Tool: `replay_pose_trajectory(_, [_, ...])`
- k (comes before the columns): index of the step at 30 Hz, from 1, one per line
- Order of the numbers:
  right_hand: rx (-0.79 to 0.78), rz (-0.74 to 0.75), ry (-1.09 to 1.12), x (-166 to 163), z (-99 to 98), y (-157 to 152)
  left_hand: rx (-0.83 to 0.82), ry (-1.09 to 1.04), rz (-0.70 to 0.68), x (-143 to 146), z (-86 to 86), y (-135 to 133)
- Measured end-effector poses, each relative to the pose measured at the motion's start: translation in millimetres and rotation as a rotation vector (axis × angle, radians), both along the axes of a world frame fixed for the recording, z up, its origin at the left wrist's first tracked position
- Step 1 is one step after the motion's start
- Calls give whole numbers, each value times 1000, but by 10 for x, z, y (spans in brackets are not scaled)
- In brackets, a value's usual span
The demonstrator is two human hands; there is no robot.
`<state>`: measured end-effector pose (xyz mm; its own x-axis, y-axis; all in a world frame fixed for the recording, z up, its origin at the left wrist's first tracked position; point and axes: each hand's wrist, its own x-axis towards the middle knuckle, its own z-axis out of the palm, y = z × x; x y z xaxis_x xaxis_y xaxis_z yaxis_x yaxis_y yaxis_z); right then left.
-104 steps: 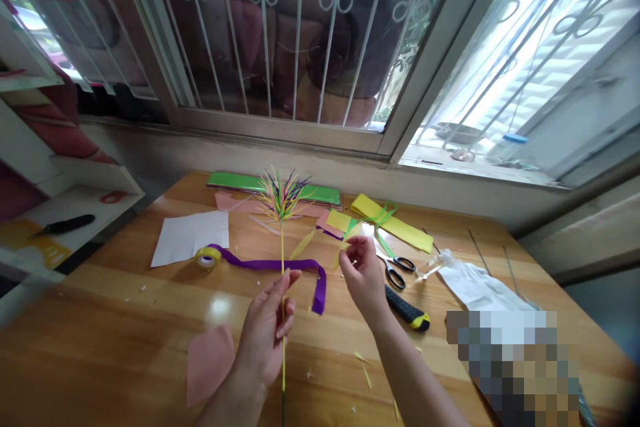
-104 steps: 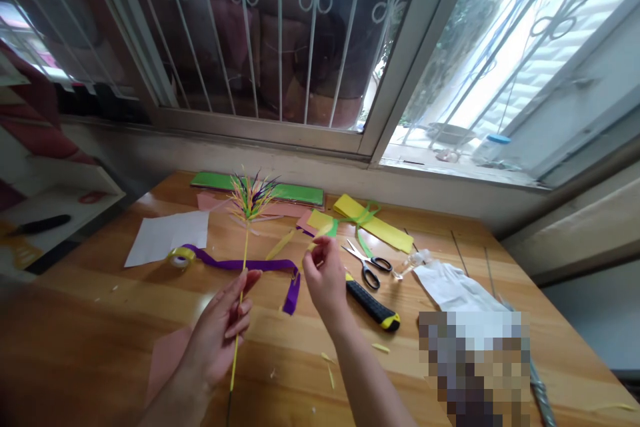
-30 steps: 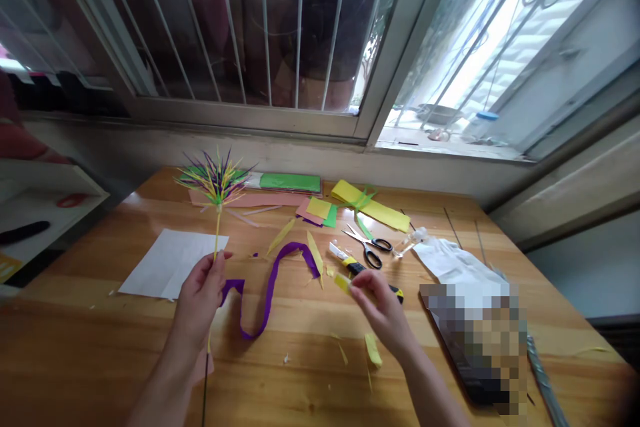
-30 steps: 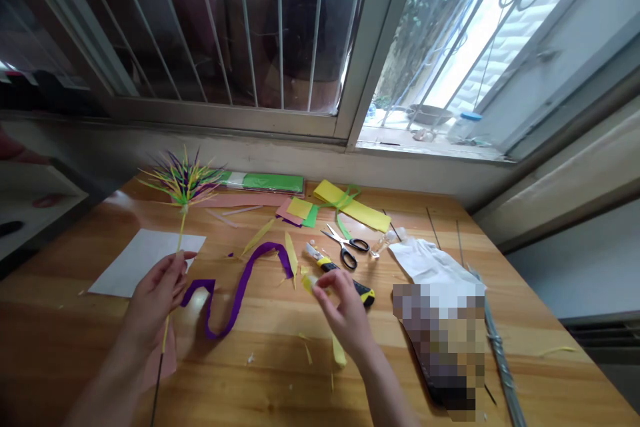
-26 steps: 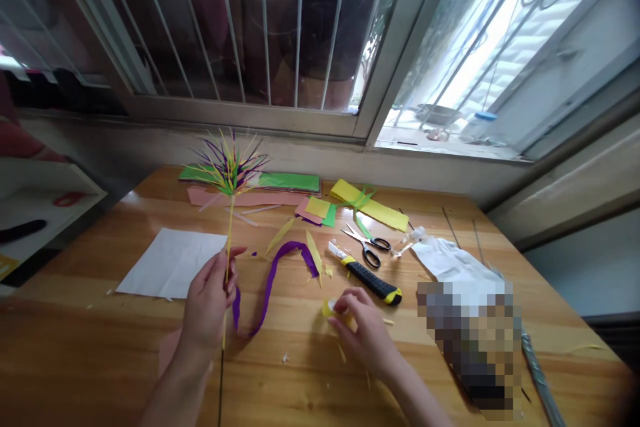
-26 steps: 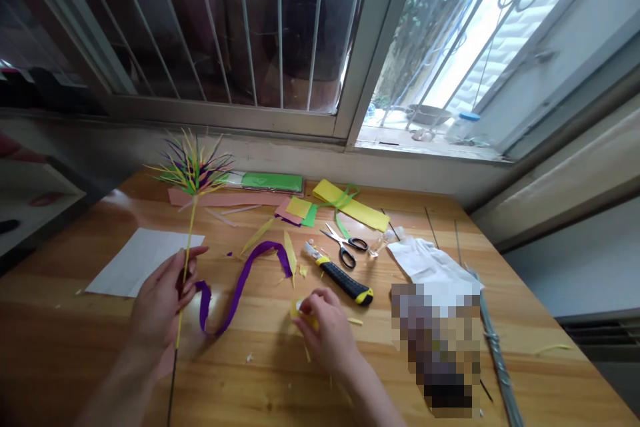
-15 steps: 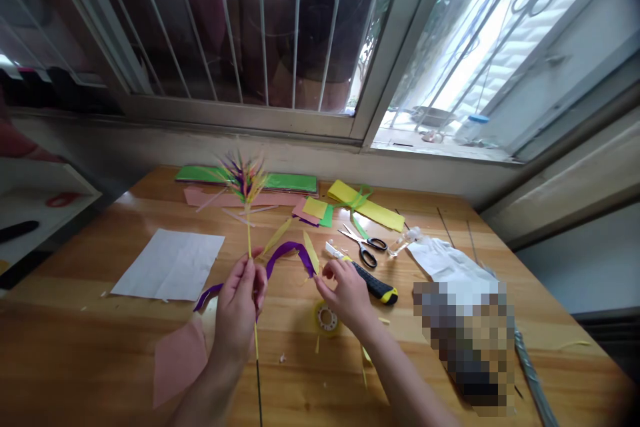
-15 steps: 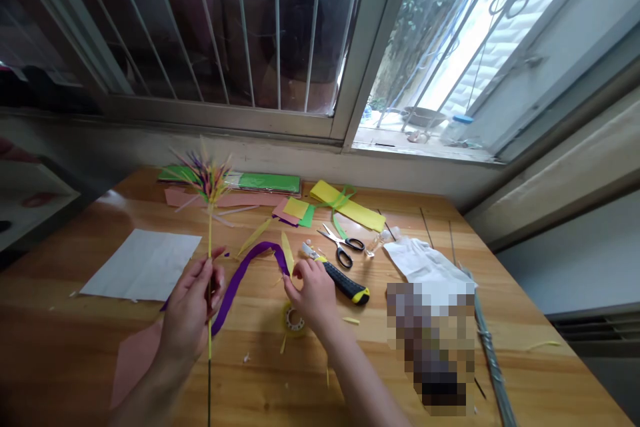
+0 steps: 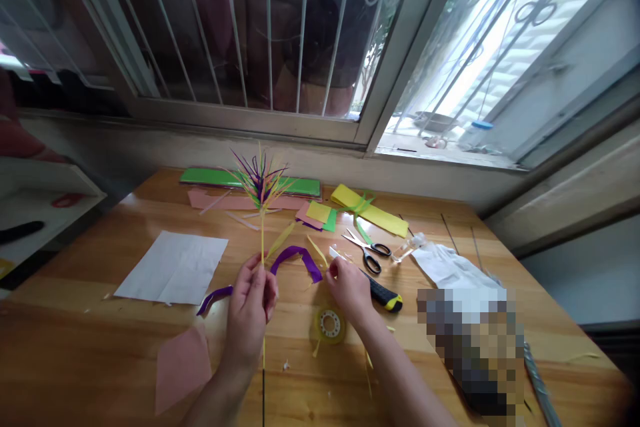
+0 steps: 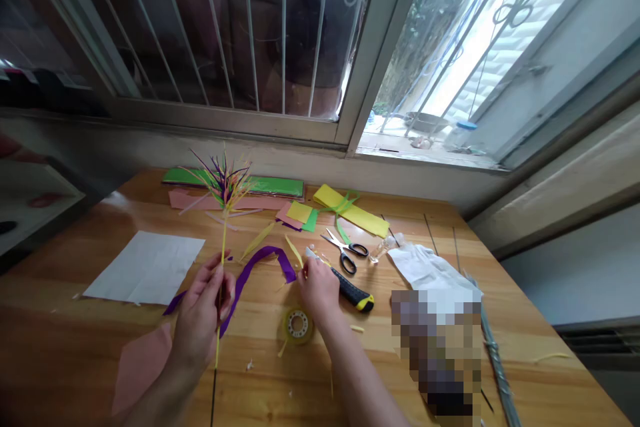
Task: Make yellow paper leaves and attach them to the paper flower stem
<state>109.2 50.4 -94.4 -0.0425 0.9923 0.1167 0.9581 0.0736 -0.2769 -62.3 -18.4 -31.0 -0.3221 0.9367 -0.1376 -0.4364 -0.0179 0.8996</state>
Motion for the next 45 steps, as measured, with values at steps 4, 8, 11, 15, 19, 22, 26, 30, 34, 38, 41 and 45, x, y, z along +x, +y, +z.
replay_pose_trajectory(4, [-8, -33, 1, 42, 31, 22, -22, -6, -24, 33, 5, -12])
replay_pose_trajectory(8, [-8, -15, 15, -7, -9, 41, -71, -39, -47, 53, 39, -18])
replay_pose_trajectory(11, [-3, -5, 41, -73, -49, 67, -81, -48, -42, 68, 50, -18])
replay_pose_trajectory(15, [-8, -23, 130, -132, -61, 107, -62, -24, -20, 83, 41, -16])
replay_pose_trajectory(19, [-24, -57, 312, -93, -38, 130, -59, -37, -34, 75, 54, -27])
replay_pose_trajectory(22, [-67, -83, 518, -5, 13, 150, -69, -52, -28, 61, 112, -34])
replay_pose_trajectory(26, [-150, -73, 906, 85, 215, 144, -51, -108, -87, 39, 251, -3])
replay_pose_trajectory(30, [-190, -35, 1296, 25, 549, 47, -38, -209, -178, 39, 397, 43])
replay_pose_trajectory(34, [-540, -61, 2201, -203, 794, -116, -60, -235, -157, 88, 428, 57])
replay_pose_trajectory(38, [-729, -175, 2425, -458, 890, -284, -93, -209, -107, 147, 328, 36])
replay_pose_trajectory(41, [-493, -224, 2399, -607, 954, -362, -109, -165, -74, 185, 260, 3])
replay_pose_trajectory(45, [-200, -142, 2395, -764, 1030, -386, -83, -104, -111, 235, 275, -43])
